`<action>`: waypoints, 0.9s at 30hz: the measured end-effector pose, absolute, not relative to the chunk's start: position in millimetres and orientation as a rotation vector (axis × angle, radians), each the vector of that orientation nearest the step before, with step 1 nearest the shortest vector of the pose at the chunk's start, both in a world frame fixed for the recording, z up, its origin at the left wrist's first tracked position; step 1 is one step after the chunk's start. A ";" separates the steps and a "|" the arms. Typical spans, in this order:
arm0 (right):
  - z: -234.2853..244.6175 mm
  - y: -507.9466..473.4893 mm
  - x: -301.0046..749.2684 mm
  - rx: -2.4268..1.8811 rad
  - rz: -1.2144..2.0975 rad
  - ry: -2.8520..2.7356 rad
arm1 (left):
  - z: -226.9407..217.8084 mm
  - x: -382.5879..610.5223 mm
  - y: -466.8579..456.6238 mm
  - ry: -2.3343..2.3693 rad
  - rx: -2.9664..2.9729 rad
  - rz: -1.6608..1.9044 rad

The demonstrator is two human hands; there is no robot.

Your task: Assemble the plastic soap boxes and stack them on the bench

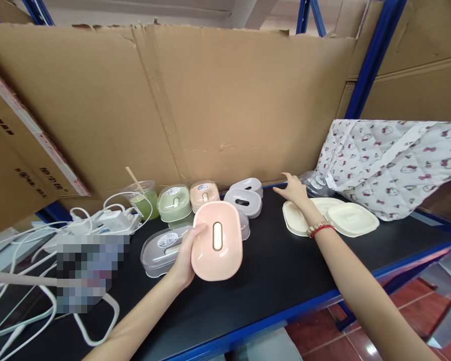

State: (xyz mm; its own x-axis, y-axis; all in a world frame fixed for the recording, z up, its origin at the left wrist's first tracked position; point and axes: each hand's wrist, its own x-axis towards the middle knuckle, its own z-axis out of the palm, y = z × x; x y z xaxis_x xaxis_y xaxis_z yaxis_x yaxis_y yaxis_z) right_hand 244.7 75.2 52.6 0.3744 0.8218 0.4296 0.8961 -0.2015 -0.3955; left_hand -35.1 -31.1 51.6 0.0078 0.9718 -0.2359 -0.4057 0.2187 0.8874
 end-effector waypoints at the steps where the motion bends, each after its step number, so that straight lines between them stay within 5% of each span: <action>1: 50.1 75.8 254.1 -2.125 -0.180 -1.414 | 51.9 -34.7 -32.2 1.025 0.710 1.229; 27: 40.2 66.2 300.6 -2.343 -0.016 -1.259 | 51.3 -34.3 -32.1 0.963 0.694 1.267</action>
